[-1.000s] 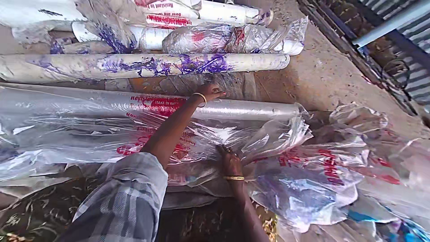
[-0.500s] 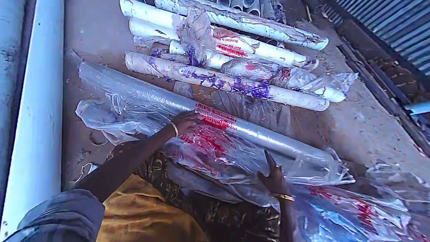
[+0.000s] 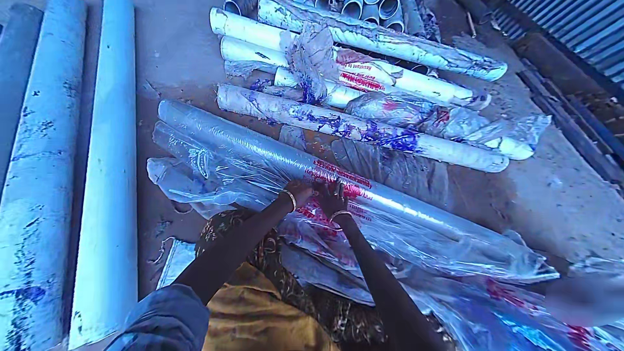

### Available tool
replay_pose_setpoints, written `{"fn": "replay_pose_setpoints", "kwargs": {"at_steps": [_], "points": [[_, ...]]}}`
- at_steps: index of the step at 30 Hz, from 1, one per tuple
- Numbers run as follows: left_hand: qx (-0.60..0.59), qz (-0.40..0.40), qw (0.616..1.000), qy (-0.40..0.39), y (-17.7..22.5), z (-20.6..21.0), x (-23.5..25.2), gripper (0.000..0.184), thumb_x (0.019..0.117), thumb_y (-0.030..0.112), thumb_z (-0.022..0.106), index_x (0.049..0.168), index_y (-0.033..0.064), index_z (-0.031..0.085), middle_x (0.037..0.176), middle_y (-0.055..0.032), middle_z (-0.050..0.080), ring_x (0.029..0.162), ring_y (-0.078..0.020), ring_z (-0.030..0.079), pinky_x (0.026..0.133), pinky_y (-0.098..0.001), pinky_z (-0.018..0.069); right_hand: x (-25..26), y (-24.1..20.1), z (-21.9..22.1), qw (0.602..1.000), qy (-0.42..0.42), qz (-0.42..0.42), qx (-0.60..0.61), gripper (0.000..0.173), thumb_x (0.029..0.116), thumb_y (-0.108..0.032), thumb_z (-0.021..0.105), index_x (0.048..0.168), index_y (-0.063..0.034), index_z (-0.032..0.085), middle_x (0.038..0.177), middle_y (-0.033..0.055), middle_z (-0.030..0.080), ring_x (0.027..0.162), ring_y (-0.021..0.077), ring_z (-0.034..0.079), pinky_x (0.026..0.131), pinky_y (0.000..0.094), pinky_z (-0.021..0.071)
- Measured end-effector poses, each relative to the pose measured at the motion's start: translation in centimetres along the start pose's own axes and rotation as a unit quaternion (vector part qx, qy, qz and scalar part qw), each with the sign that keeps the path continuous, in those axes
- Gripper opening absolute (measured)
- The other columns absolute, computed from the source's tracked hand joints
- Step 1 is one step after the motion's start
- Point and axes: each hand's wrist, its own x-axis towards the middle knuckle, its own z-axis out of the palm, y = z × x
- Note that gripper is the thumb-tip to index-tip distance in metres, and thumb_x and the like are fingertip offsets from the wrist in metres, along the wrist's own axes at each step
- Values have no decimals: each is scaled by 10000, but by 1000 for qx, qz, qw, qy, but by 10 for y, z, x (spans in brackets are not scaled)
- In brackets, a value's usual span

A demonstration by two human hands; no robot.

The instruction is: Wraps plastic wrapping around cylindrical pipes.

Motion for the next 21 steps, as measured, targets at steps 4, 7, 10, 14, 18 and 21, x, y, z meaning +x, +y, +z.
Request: {"fn": "replay_pose_setpoints", "kwargs": {"at_steps": [4, 7, 10, 14, 18, 21], "points": [[-23, 0, 1000, 7, 5, -4, -7, 368, 1108, 173, 422, 1314, -72, 605, 1330, -281, 623, 1306, -426, 563, 1091, -583, 400, 16, -4, -16, 999, 18, 14, -26, 685, 1106, -485, 347, 1649, -98, 189, 1702, 262, -58, 1578, 447, -54, 1213, 694, 10], [-31, -2, 1000, 6, 10, -6, -14, 380, 1115, 182, 402, 1289, -82, 612, 1313, -284, 630, 1299, -425, 567, 1105, -569, 392, 35, -9, -27, 997, 60, 33, -22, 858, 1044, -470, 541, 1659, -93, 76, 1698, 269, -72, 1572, 470, -43, 1184, 726, 110], [-40, -4, 999, 14, 16, -13, -18, 387, 1119, 188, 389, 1277, -85, 614, 1303, -293, 634, 1284, -434, 578, 1091, -571, 407, 58, -31, -34, 992, 96, 78, -11, 1110, 907, -579, 692, 1645, -45, 58, 1666, 351, -8, 1546, 541, 10, 1116, 809, 163], [-40, 6, 998, 41, 21, -9, -25, 321, 1087, 100, 432, 1265, -81, 628, 1265, -286, 656, 1239, -429, 611, 1062, -553, 440, 100, -21, -26, 980, 189, 59, 18, 1062, 852, -705, 680, 1622, -102, 266, 1638, 362, 173, 1534, 558, 80, 1097, 849, 92], [-75, 1, 993, 87, 39, 12, -42, 323, 1084, 87, 433, 1249, -100, 639, 1270, -263, 669, 1253, -378, 624, 1124, -494, 411, 126, -6, -45, 974, 226, -22, 6, 827, 956, -670, 559, 1586, -159, 400, 1631, 360, 214, 1517, 591, 101, 1077, 862, 58], [-87, 36, 990, 102, 62, 26, -59, 262, 1057, 40, 473, 1167, -92, 670, 1292, -244, 659, 1283, -366, 604, 1102, -493, 438, 151, -12, -68, 986, 165, -8, 26, 702, 1073, -559, 399, 1542, -38, 423, 1541, 350, 401, 1451, 555, 332, 1100, 780, 232]]}}
